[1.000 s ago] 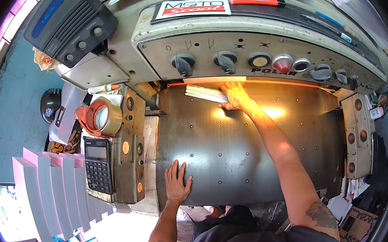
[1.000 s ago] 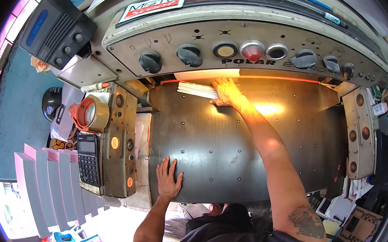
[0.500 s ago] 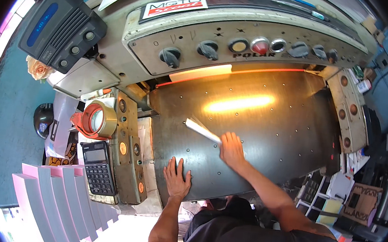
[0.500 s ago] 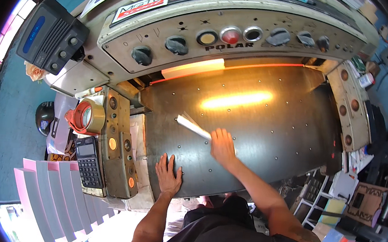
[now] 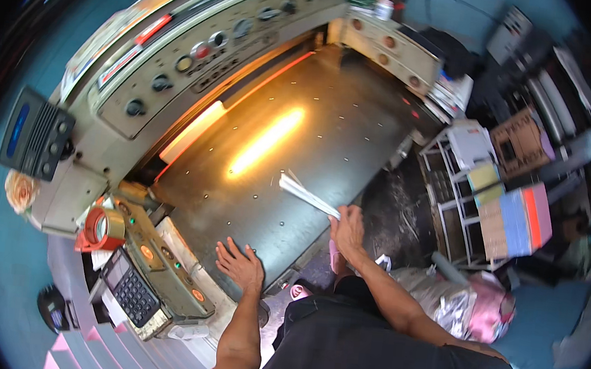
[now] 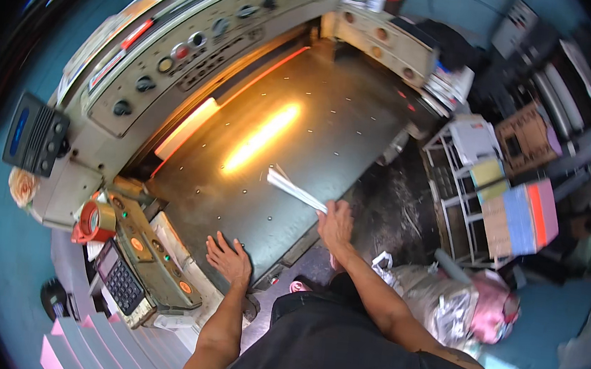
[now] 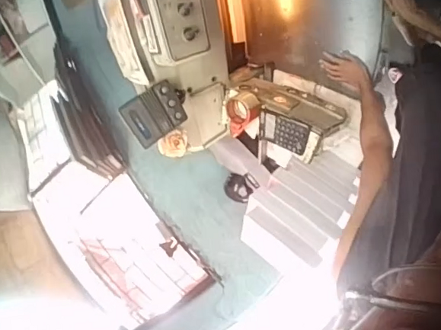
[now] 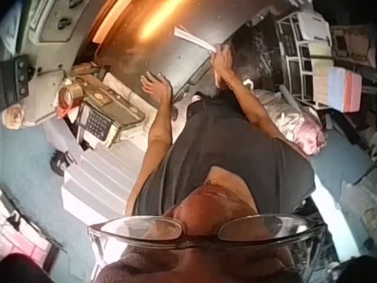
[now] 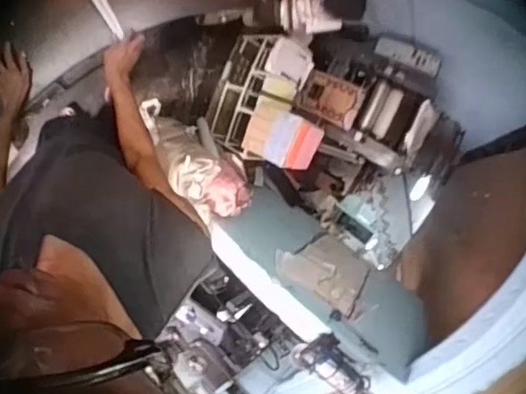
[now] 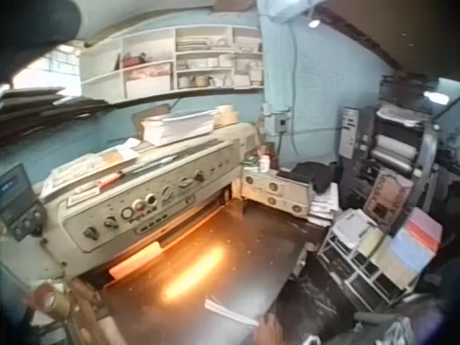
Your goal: Operating a large-scale industrial paper cutting machine to trim stacks of pink and white paper.
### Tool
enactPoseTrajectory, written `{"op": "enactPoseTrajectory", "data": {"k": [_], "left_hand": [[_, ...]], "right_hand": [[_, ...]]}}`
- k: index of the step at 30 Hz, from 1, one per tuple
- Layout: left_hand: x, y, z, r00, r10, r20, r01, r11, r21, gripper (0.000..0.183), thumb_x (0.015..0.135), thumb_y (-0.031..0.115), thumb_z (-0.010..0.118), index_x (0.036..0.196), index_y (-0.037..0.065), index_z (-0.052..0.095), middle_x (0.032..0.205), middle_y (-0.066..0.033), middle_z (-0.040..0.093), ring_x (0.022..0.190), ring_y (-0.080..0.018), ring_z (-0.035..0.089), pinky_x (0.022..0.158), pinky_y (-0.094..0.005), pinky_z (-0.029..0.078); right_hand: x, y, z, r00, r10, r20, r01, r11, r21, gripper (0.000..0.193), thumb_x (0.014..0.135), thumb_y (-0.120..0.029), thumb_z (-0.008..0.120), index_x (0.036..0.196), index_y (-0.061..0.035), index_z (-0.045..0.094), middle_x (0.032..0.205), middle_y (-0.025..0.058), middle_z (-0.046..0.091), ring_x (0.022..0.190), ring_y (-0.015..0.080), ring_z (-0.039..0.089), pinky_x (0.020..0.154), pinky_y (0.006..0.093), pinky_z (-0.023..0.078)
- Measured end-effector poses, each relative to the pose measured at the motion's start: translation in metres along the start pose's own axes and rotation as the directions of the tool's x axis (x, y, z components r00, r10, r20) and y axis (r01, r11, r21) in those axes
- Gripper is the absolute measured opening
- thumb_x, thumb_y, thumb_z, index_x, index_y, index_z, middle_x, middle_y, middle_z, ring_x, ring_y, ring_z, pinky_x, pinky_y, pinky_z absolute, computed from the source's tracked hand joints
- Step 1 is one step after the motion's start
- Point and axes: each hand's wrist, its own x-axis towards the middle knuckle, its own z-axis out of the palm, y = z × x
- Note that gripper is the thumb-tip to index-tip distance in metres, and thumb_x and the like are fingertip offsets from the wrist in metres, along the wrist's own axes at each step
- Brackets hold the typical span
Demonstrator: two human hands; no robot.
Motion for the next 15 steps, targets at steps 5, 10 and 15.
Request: {"op": "enactPoseTrajectory", "data": {"k": [5,10,15], "left_hand": [[-0.005,-0.005,0.001,0.999,0.038,-0.031,-0.034,0.992,0.124,0.056,0.098,0.037,0.052,0.145,0.008,0.043,0.153,-0.0204,0.036,0.144,-0.0368,0.029,0.113,-0.0543,0.025],[-0.006,-0.011,0.017,0.986,0.086,-0.14,-0.047,0.963,0.264,0.05,0.1,0.044,0.049,0.139,0.013,0.049,0.145,-0.0145,0.047,0.133,-0.0323,0.045,0.101,-0.0502,0.04],[-0.003,-0.014,0.035,0.989,0.046,-0.139,0.021,0.893,0.449,0.052,0.103,0.052,0.039,0.142,0.02,0.047,0.144,-0.0091,0.049,0.133,-0.0267,0.048,0.1,-0.0483,0.04]], "right_hand": [[-0.012,0.009,-0.003,0.895,0.191,0.402,-0.32,0.904,0.284,0.034,0.099,-0.023,0.052,0.122,-0.0005,0.042,0.081,0.027,0.067,0.076,0.0471,0.067,0.067,0.0579,0.051],[-0.085,0.081,-0.02,0.882,0.259,0.395,-0.415,0.822,0.389,0.034,0.095,-0.023,0.059,0.115,0.0038,0.053,0.089,0.0294,0.068,0.089,0.0485,0.066,0.076,0.056,0.053],[-0.24,0.246,-0.019,0.544,0.817,0.192,-0.786,0.416,0.457,0.022,0.091,-0.019,0.057,0.1,-0.0006,0.065,0.078,0.019,0.068,0.072,0.0344,0.067,0.068,0.0483,0.053]]}}
